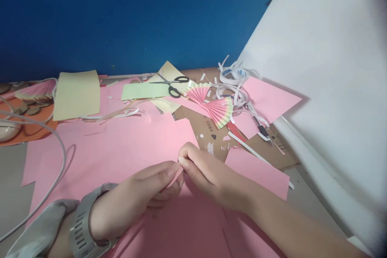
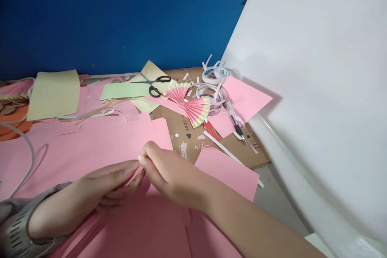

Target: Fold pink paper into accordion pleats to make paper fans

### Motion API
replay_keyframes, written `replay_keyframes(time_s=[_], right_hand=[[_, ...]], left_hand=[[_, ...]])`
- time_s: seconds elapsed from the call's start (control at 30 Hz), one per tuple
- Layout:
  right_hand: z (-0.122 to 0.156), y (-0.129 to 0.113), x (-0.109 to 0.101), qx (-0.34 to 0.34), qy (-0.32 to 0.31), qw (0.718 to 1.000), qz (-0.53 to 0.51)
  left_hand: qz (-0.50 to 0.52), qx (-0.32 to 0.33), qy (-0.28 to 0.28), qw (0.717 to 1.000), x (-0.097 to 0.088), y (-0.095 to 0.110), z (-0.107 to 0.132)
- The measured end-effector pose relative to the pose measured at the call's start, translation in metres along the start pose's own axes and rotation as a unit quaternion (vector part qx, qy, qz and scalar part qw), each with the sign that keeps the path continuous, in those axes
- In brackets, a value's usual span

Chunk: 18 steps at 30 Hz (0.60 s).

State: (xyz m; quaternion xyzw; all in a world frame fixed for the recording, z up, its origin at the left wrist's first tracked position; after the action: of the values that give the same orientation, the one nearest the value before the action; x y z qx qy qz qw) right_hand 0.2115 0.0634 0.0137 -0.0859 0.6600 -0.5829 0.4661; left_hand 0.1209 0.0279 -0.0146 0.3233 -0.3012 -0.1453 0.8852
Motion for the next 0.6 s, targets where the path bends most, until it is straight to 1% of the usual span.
replay_keyframes(time_s=[0.1, 0.17, 0.3, 0.43, 0.53, 0.6], right_hand=[[0.0003, 0.0018, 0.0021, 0.001, 0.018, 1.000, -0.008], [0.0007, 0.0040, 0.0027, 0.002, 0.043, 0.999, -0.021], [0.0019, 0.0035, 0.0016, -0.022, 0.082, 0.996, -0.030], [0.0024, -0.0014, 0.0002, -0.051, 0.080, 0.995, -0.008], [0.0022, -0.0040, 0.0006, -0.059, 0.069, 0.996, -0.001], [0.0021, -0.0033, 0.0010, -0.053, 0.066, 0.996, -0.007]], left_hand=[[0.020, -0.008, -0.010, 1.000, 0.0006, 0.0003, 0.0006], [0.015, -0.011, -0.015, 1.000, 0.0007, 0.0007, 0.0011], [0.015, -0.011, -0.026, 0.999, 0.0021, 0.0006, 0.0034], [0.011, 0.006, -0.026, 1.000, 0.0057, -0.0007, 0.0049], [-0.011, 0.033, -0.002, 0.999, 0.0047, -0.0001, 0.0036], [-0.019, 0.038, 0.011, 0.999, 0.0027, -0.0009, 0.0020]])
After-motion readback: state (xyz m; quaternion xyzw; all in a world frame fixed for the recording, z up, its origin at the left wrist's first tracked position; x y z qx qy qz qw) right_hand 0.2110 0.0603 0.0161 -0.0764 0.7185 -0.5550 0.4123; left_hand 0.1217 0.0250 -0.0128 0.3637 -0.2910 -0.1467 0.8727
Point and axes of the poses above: each hand's wrist, its own z-axis away from the middle knuckle, its own x-axis out of the palm, y = z × x, the point moved 7 cm from there along -z, towards the middle knuckle, and after that the axes turned 4 degrees about -x, right-handed, at the moved point
